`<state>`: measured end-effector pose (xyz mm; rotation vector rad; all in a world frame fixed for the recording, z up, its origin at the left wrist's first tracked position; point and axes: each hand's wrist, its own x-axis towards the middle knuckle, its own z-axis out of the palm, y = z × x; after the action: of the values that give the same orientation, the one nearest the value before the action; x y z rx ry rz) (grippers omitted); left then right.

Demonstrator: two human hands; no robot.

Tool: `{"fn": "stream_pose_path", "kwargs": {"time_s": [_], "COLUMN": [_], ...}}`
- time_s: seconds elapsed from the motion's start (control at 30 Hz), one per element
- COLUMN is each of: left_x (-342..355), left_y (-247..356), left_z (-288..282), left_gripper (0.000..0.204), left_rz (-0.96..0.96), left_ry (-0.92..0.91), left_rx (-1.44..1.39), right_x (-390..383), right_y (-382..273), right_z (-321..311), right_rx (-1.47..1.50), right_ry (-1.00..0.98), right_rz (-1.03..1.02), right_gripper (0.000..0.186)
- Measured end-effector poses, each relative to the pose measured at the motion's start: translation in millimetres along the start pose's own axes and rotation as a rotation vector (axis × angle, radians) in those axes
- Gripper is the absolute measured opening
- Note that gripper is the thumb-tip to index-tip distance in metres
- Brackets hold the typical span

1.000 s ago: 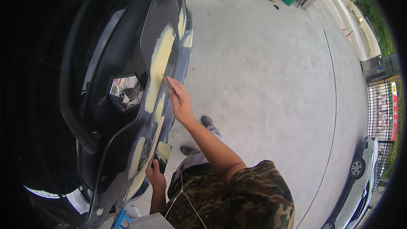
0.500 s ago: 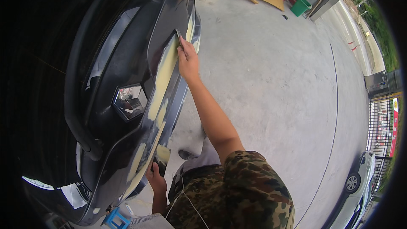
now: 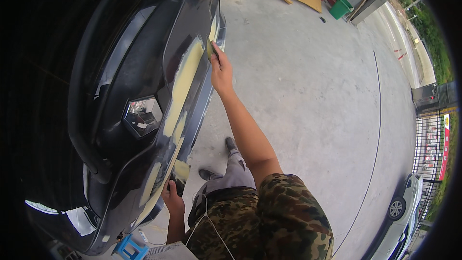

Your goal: The person applies a beige body filler to the rear quarter panel and bumper area of a dark gray car using a metal spreader. They repeatedly scoop filler from a container and smooth it over the surface, working around the wheel arch and along the bumper edge.

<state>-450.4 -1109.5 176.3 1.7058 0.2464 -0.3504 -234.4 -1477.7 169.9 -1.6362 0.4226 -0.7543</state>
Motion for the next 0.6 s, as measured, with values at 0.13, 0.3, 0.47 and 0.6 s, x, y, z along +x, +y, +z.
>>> {"fn": "stream_pose_path", "kwargs": {"time_s": [0.13,0.3,0.47,0.6], "left_x": [-5.5,-8.7,-7.1,-9.0], "left_y": [-2.2,-13.8,-28.2,-41.6], "left_z": [-6.0,-10.6,-23.5,-38.4], "left_gripper": [0.040,0.038,0.039,0.041], "left_rz": [-0.071,-0.058,-0.116,-0.194], "left_ry": [-0.006,-0.016,-0.021,-0.031], "left_rx": [0.024,-0.045,-0.068,-0.070], "right_x": [18.7,14.6,-8.3,-43.3], "right_y": [-7.2,1.4,-2.4,-17.9], "right_z": [11.2,22.2,26.7,33.1], "right_rx": [-0.030,-0.062,-0.146,-0.153], "right_ry": [-0.047,-0.060,-0.028,-0.029], "right_rz": [-0.008,-0.088,-0.174,-0.163], "right_gripper": [0.039,0.042,0.043,0.045]}}
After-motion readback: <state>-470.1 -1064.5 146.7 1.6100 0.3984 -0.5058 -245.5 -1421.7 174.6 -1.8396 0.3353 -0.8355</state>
